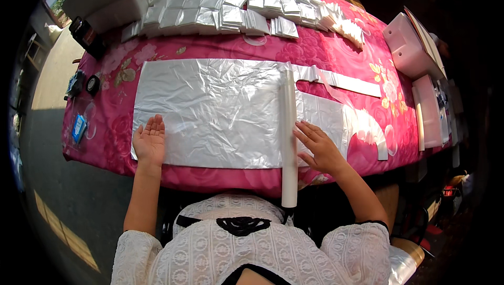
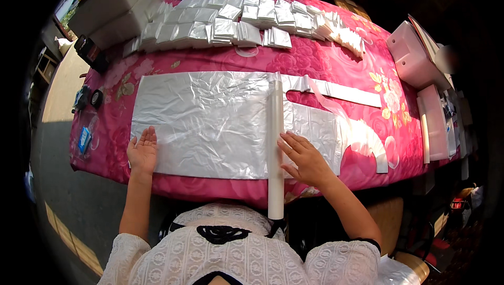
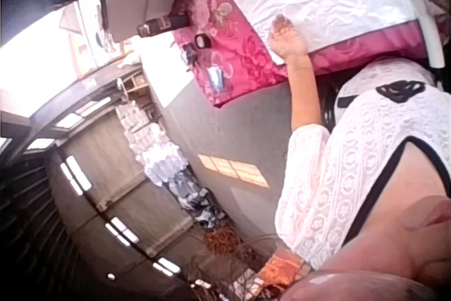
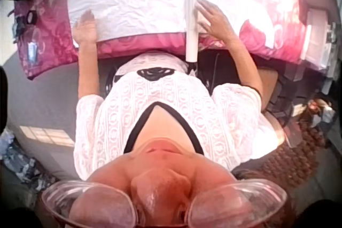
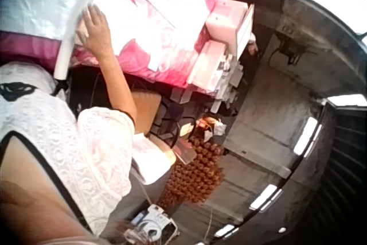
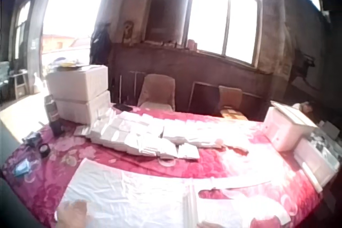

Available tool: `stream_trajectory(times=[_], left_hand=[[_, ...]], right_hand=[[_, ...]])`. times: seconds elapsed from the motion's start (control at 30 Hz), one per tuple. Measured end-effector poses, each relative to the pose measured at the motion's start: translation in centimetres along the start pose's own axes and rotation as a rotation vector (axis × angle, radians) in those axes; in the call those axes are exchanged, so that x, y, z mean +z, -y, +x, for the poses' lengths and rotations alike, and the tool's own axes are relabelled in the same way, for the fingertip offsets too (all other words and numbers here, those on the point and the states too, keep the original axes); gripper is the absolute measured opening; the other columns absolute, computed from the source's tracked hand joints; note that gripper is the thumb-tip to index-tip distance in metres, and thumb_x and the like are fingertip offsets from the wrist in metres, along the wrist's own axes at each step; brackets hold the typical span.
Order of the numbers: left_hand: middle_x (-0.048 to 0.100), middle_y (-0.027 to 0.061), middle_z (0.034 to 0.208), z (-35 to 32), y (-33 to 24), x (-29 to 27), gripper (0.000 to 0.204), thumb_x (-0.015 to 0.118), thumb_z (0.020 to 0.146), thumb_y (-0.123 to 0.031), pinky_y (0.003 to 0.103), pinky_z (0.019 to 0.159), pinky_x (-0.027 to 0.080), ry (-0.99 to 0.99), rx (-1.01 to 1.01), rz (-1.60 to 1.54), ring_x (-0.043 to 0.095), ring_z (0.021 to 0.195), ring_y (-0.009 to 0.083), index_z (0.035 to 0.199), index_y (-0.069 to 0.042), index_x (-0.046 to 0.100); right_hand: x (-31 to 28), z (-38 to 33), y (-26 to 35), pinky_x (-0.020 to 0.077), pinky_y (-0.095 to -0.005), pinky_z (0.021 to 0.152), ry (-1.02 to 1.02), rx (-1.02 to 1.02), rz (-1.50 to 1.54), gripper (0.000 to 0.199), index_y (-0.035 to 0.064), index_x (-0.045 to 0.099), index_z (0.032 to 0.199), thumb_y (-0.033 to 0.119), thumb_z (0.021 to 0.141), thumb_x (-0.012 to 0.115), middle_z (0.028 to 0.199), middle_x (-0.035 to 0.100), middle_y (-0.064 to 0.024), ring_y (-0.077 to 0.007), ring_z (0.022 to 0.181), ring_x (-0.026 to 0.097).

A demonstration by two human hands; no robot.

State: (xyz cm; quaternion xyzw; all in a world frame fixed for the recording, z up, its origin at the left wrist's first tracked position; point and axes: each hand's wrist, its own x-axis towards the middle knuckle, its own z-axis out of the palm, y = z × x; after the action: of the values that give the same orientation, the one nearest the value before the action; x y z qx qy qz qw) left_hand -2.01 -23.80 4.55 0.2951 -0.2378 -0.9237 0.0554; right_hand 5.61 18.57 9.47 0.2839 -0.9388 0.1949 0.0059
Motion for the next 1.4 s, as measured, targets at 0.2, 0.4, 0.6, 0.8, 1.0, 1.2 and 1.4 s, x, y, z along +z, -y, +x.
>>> stream_trajectory(times=[0.2,0.4,0.6,0.8,1.0,1.2,1.4], left_hand=[[0.055,0.015,0.113,-1.2,-3.7,-1.5,0.035,0.034,0.093,-0.022,0.031,0.091,0.045,0.178,0.23,0.206,0.054,0.104,0.0212,0.112,0.004,0.049],[0.057,0.0115,0.109,-3.3,-4.4,-2.1,0.035,0.037,0.094,-0.025,0.029,0.085,0.047,0.319,0.232,0.456,0.057,0.097,0.0172,0.113,0.001,0.05],[0.059,0.0115,0.104,-6.0,-4.5,-3.8,0.03,0.038,0.094,-0.02,0.028,0.079,0.047,0.363,0.181,0.665,0.058,0.09,0.0163,0.112,0.002,0.05],[0.058,0.0116,0.107,-9.5,-5.2,-6.2,0.025,0.042,0.092,-0.007,0.027,0.083,0.045,0.484,0.216,0.975,0.057,0.093,0.0141,0.114,0.003,0.049],[0.056,0.0098,0.109,-10.1,-6.2,-8.1,0.029,0.047,0.089,-0.004,0.026,0.085,0.044,0.342,0.241,1.041,0.055,0.095,0.0139,0.117,0.003,0.047],[0.051,0.015,0.094,-10.4,-5.7,-7.4,0.055,0.069,0.07,-0.027,0.041,0.076,0.044,0.137,0.801,2.11,0.054,0.084,0.0341,0.113,-0.002,0.046],[0.057,0.0123,0.093,-9.5,-5.3,-8.2,0.055,0.073,0.067,-0.018,0.036,0.072,0.048,0.19,0.428,1.792,0.058,0.086,0.0271,0.112,0.0,0.048]], right_hand=[[4.1,2.2,1.2,0.0128,-0.045,0.109,0.087,-0.077,-0.004,0.052,0.0092,0.041,0.132,0.039,0.089,0.041,0.142,0.03,-0.012,-0.0316,0.135,0.018],[6.2,11.8,13.3,0.0438,-0.0391,0.085,0.479,-0.4,0.753,0.051,0.0002,0.055,0.115,0.043,0.088,0.045,0.11,0.059,-0.0193,-0.0357,0.1,0.055],[4.6,14.8,12.9,0.0452,-0.0377,0.084,0.128,-0.477,0.595,0.027,0.0046,0.059,0.107,0.018,0.084,0.055,0.107,0.06,-0.0135,-0.0297,0.097,0.058],[9.0,18.0,8.2,0.0234,-0.045,0.106,0.087,-0.456,0.024,0.051,0.0089,0.04,0.131,0.029,0.086,0.051,0.137,0.037,-0.013,-0.0301,0.13,0.029],[13.1,25.4,12.2,0.0194,-0.045,0.107,0.091,-0.601,0.052,0.049,0.0085,0.047,0.125,0.034,0.084,0.05,0.136,0.04,-0.0124,-0.0296,0.131,0.028],[16.9,31.2,19.6,0.0216,-0.045,0.106,0.04,-0.366,0.172,0.041,0.0047,0.055,0.112,0.015,0.073,0.051,0.124,0.05,-0.0129,-0.0297,0.124,0.037],[19.7,31.8,21.9,0.0157,-0.0447,0.109,-0.582,0.078,0.383,0.06,-0.0026,0.04,0.124,0.011,0.068,0.055,0.127,0.042,-0.0218,-0.036,0.127,0.03]])
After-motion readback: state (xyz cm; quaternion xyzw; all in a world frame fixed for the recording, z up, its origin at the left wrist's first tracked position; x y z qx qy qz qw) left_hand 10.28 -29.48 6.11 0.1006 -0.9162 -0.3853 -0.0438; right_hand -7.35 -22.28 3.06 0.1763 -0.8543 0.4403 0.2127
